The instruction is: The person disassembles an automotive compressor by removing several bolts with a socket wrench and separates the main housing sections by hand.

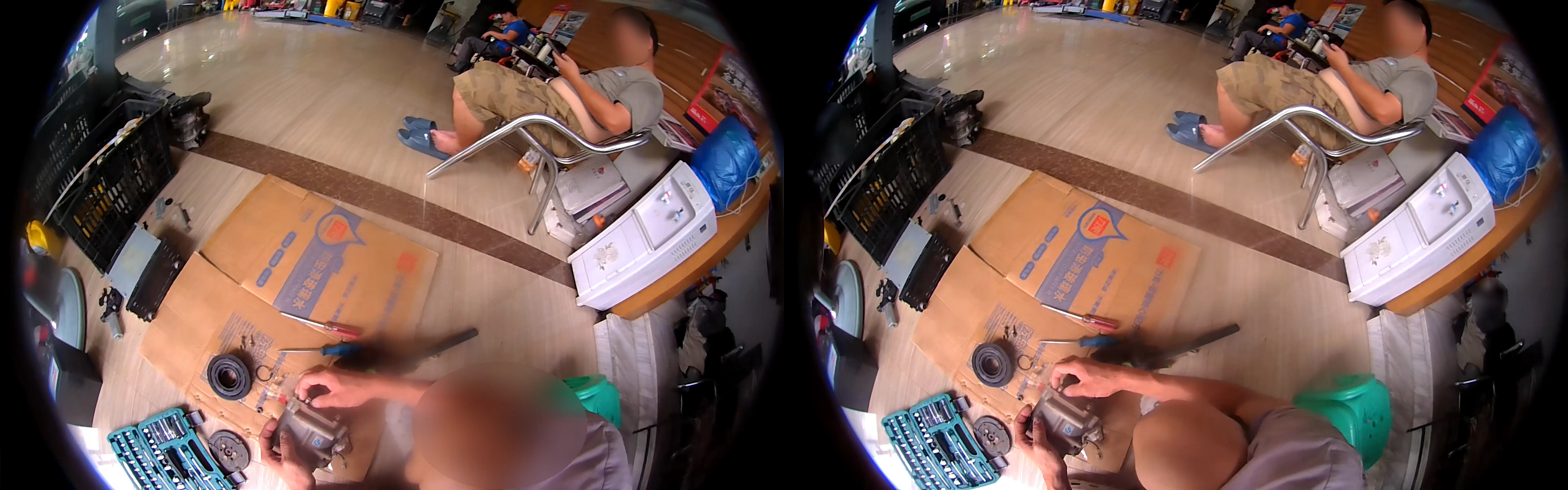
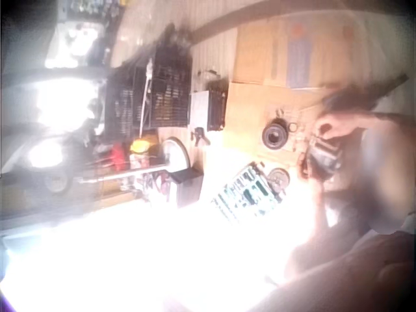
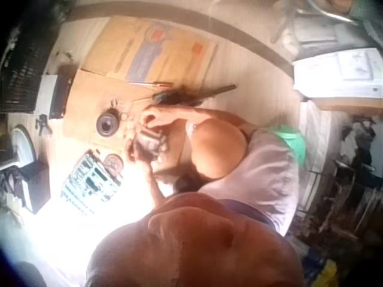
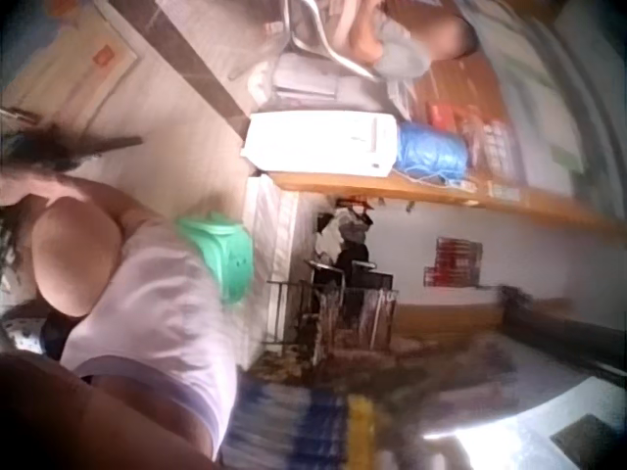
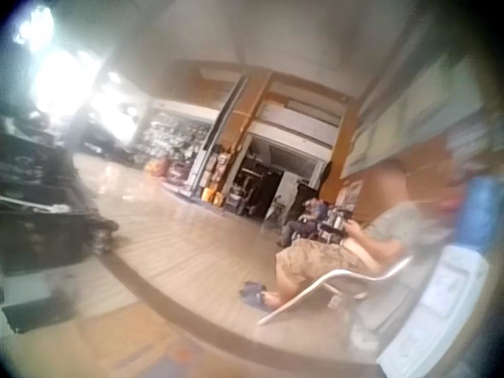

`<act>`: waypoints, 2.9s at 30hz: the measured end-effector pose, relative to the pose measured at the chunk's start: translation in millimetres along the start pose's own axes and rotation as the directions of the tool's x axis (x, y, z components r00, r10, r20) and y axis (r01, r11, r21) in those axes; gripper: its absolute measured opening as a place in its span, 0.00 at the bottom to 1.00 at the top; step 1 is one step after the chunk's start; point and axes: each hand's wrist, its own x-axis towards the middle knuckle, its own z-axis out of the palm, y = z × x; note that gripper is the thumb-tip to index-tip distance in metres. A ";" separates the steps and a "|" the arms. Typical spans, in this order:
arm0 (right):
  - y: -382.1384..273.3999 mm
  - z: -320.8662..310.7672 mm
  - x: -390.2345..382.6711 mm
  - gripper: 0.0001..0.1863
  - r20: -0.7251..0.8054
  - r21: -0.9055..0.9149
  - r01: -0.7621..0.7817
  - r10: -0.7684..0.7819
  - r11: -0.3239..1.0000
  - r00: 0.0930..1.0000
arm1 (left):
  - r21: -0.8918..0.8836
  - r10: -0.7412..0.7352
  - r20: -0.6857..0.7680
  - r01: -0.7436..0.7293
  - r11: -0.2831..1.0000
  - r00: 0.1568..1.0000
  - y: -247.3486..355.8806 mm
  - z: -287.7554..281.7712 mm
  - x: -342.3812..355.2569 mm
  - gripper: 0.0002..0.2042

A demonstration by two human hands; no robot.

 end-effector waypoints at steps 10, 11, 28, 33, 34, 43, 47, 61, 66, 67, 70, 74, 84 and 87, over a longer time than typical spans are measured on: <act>10.4 6.6 4.7 0.20 0.046 -0.104 -0.096 0.101 0.990 0.994 | -0.062 -0.101 -0.030 0.099 0.993 0.994 -20.5 -13.5 6.8 0.19; 13.3 6.5 4.6 0.19 0.043 -0.115 -0.082 0.087 0.990 0.995 | -0.045 -0.084 -0.033 0.082 0.996 0.996 -21.3 -13.1 7.9 0.19; 12.2 13.7 12.4 0.16 -0.005 0.032 0.042 -0.042 0.999 0.999 | 0.123 0.068 -0.023 -0.065 0.990 0.997 0.5 -12.4 1.8 0.13; -5.6 26.0 34.7 0.24 -0.027 0.189 0.041 -0.037 0.981 0.999 | 0.119 0.011 -0.129 0.005 0.993 0.992 5.6 -42.3 6.9 0.14; -29.5 2.5 13.9 0.23 -0.002 0.097 -0.119 0.120 0.988 0.993 | 0.068 -0.021 -0.116 0.029 0.997 0.993 -8.1 -19.8 5.2 0.14; -7.8 3.0 11.3 0.08 -0.093 0.024 0.050 -0.047 0.998 0.995 | 0.095 -0.069 -0.054 0.074 0.993 0.996 16.0 -5.9 2.2 0.13; -5.8 7.3 11.2 0.11 -0.054 0.054 0.046 -0.044 0.997 0.998 | 0.142 -0.008 -0.058 0.016 0.990 0.998 15.1 -11.4 -1.5 0.13; -1.2 -0.9 5.4 0.14 -0.075 0.064 0.017 -0.013 0.998 0.997 | 0.148 -0.042 -0.040 0.047 0.988 0.998 16.2 -3.7 -1.2 0.14; -15.4 1.3 8.7 0.14 -0.073 0.166 -0.082 0.095 0.983 0.993 | 0.135 -0.048 -0.056 0.055 0.989 0.997 16.1 -7.2 -0.7 0.14; -17.8 3.0 9.4 0.13 -0.109 0.193 -0.097 0.119 0.976 0.987 | 0.137 -0.062 -0.055 0.069 0.988 0.997 17.0 -5.3 -1.1 0.14; -3.7 2.2 6.3 0.11 -0.096 -0.069 0.047 -0.053 0.997 0.994 | 0.167 -0.068 -0.035 0.073 0.983 0.997 17.6 -3.1 -2.0 0.14; -0.6 3.9 8.8 0.09 -0.089 0.035 0.019 -0.015 0.999 0.996 | 0.203 -0.023 -0.037 0.030 0.979 0.999 15.4 -4.6 -0.4 0.14; -8.5 -7.6 6.9 0.12 -0.011 0.103 -0.157 0.159 0.982 0.987 | 0.133 -0.065 -0.044 0.071 0.989 0.997 19.2 -1.8 -0.9 0.14; -2.3 -19.0 8.2 0.12 -0.029 0.183 -0.246 0.255 0.952 0.966 | 0.131 -0.066 -0.049 0.072 0.989 0.997 21.2 0.3 -1.3 0.14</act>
